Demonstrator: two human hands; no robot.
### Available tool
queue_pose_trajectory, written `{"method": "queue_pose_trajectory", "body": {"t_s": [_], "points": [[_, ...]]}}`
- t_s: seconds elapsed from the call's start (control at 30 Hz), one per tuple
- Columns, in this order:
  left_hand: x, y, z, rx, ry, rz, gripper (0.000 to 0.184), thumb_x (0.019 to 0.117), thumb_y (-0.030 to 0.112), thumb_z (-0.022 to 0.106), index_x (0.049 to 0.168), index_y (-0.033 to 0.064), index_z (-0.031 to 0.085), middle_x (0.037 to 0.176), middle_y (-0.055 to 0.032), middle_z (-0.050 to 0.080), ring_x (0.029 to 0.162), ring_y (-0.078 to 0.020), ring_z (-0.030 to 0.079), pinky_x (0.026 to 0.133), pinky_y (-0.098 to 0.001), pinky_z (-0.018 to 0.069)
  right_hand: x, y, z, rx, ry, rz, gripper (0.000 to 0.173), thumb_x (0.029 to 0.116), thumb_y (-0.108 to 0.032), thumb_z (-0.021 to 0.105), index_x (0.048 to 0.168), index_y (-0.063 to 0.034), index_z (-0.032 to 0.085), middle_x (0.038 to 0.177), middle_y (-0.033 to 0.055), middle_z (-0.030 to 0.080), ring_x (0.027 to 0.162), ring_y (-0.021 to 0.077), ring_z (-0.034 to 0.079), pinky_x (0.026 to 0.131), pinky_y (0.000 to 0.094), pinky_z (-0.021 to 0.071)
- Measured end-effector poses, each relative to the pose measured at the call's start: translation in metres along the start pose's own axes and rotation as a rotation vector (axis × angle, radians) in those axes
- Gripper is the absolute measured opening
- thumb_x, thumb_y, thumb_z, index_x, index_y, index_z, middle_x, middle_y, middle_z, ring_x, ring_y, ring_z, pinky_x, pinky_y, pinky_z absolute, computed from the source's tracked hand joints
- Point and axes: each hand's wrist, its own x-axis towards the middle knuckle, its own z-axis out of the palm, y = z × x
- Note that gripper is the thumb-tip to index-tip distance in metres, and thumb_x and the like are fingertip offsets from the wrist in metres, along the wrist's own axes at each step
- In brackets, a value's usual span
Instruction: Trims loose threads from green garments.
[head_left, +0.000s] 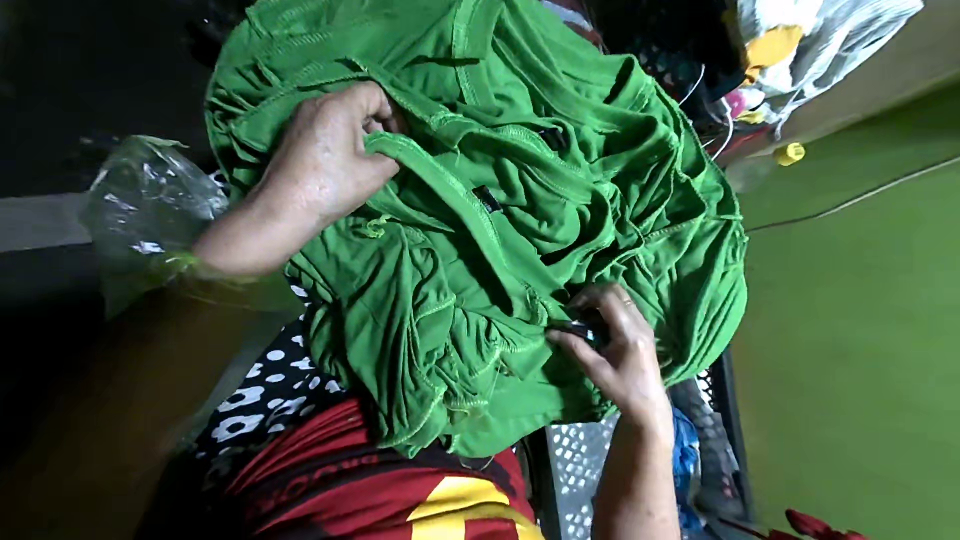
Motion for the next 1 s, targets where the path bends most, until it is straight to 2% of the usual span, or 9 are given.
{"method": "queue_pose_trajectory", "body": {"t_s": [0.07, 0.2, 0.3, 0.4, 0.63, 0.73, 0.87, 0.93, 1.0], "points": [[-0.006, 0.000, -0.002, 0.010, 0.067, 0.052, 0.027, 0.0955, 0.005, 0.061, 0.120, -0.0067, 0.061, 0.116, -0.0291, 0.064, 0.104, -0.0385, 0.064, 0.092, -0.0538, 0.0491, 0.001, 0.001, -0.004, -0.115, 0.079, -0.019, 0.021, 0.0934, -0.012, 0.062, 0.103, 0.0047, 0.069, 0.100, 0.0169, 0.069, 0.086, 0.0197, 0.068, 0.075, 0.0362, 0.0577], [-0.031, -0.015, -0.015, 0.102, 0.281, -0.031, 0.043, 0.0885, 0.008, 0.063, 0.128, -0.0083, 0.057, 0.122, -0.0331, 0.059, 0.103, -0.0403, 0.059, 0.089, -0.0523, 0.0469, 0.018, -0.005, -0.023, -0.209, 0.288, 0.092, 0.020, 0.0996, -0.004, 0.051, 0.112, 0.0086, 0.062, 0.090, 0.0147, 0.064, 0.076, 0.0086, 0.060, 0.072, 0.0227, 0.0515], [-0.052, -0.023, -0.015, 0.201, 0.241, -0.194, 0.030, 0.0934, 0.013, 0.058, 0.104, -0.0153, 0.059, 0.097, -0.0388, 0.060, 0.087, -0.0543, 0.058, 0.076, -0.0705, 0.0413, 0.033, -0.005, -0.005, -0.094, 0.298, 0.181, 0.021, 0.1015, -0.003, 0.048, 0.114, 0.0084, 0.061, 0.093, 0.0132, 0.064, 0.080, 0.0080, 0.061, 0.074, 0.0247, 0.0521], [-0.056, -0.024, -0.013, 0.205, 0.159, -0.270, 0.032, 0.0982, 0.014, 0.056, 0.080, -0.0119, 0.054, 0.079, -0.0355, 0.056, 0.076, -0.0549, 0.055, 0.064, -0.0716, 0.0361, 0.043, 0.003, 0.008, 0.049, 0.318, 0.248, 0.020, 0.1025, -0.005, 0.048, 0.112, 0.0063, 0.062, 0.092, 0.0064, 0.063, 0.080, 0.0012, 0.058, 0.075, 0.0203, 0.0495], [-0.053, -0.027, -0.007, 0.108, 0.165, -0.322, 0.032, 0.0997, 0.016, 0.055, 0.081, -0.0095, 0.059, 0.081, -0.0339, 0.058, 0.078, -0.0512, 0.057, 0.067, -0.0706, 0.0367, 0.042, 0.004, 0.010, 0.117, 0.347, 0.264, 0.015, 0.1009, -0.003, 0.050, 0.107, 0.0024, 0.062, 0.080, -0.0005, 0.055, 0.067, -0.0036, 0.049, 0.062, 0.0136, 0.0422], [-0.055, -0.034, -0.001, -0.013, 0.129, -0.407, 0.028, 0.0998, 0.015, 0.052, 0.086, -0.0071, 0.062, 0.079, -0.0231, 0.059, 0.072, -0.0353, 0.055, 0.067, -0.0602, 0.0408, 0.040, 0.007, 0.012, 0.115, 0.349, 0.216, 0.016, 0.1003, -0.002, 0.050, 0.108, 0.0032, 0.063, 0.082, 0.0011, 0.057, 0.068, -0.0030, 0.050, 0.063, 0.0136, 0.0431], [-0.049, -0.027, -0.007, -0.297, 0.245, -0.337, 0.024, 0.1044, 0.019, 0.047, 0.111, 0.0009, 0.061, 0.080, 0.0068, 0.060, 0.062, 0.0064, 0.056, 0.062, -0.0172, 0.0530, 0.042, -0.003, -0.012, 0.016, 0.381, 0.090, 0.023, 0.1011, -0.003, 0.049, 0.115, 0.0099, 0.062, 0.097, 0.0095, 0.065, 0.085, 0.0013, 0.060, 0.078, 0.0188, 0.0513], [-0.037, -0.033, -0.023, -0.287, 0.328, -0.132, 0.026, 0.1069, 0.021, 0.046, 0.113, 0.0005, 0.060, 0.088, 0.0062, 0.059, 0.071, 0.0079, 0.056, 0.068, -0.0147, 0.0516, 0.057, -0.011, -0.038, -0.038, 0.463, -0.014, 0.024, 0.1040, -0.006, 0.049, 0.113, 0.0125, 0.060, 0.100, 0.0066, 0.065, 0.091, -0.0021, 0.060, 0.084, 0.0172, 0.0510], [-0.011, -0.080, -0.034, -0.178, 0.448, 0.228, 0.021, 0.1038, 0.016, 0.051, 0.099, -0.0010, 0.061, 0.083, -0.0029, 0.056, 0.069, -0.0007, 0.050, 0.059, -0.0202, 0.0441, 0.084, -0.008, -0.061, -0.075, 0.607, -0.158, 0.021, 0.1039, -0.006, 0.049, 0.106, 0.0121, 0.060, 0.094, 0.0000, 0.063, 0.087, -0.0056, 0.057, 0.080, 0.0152, 0.0492]]}}
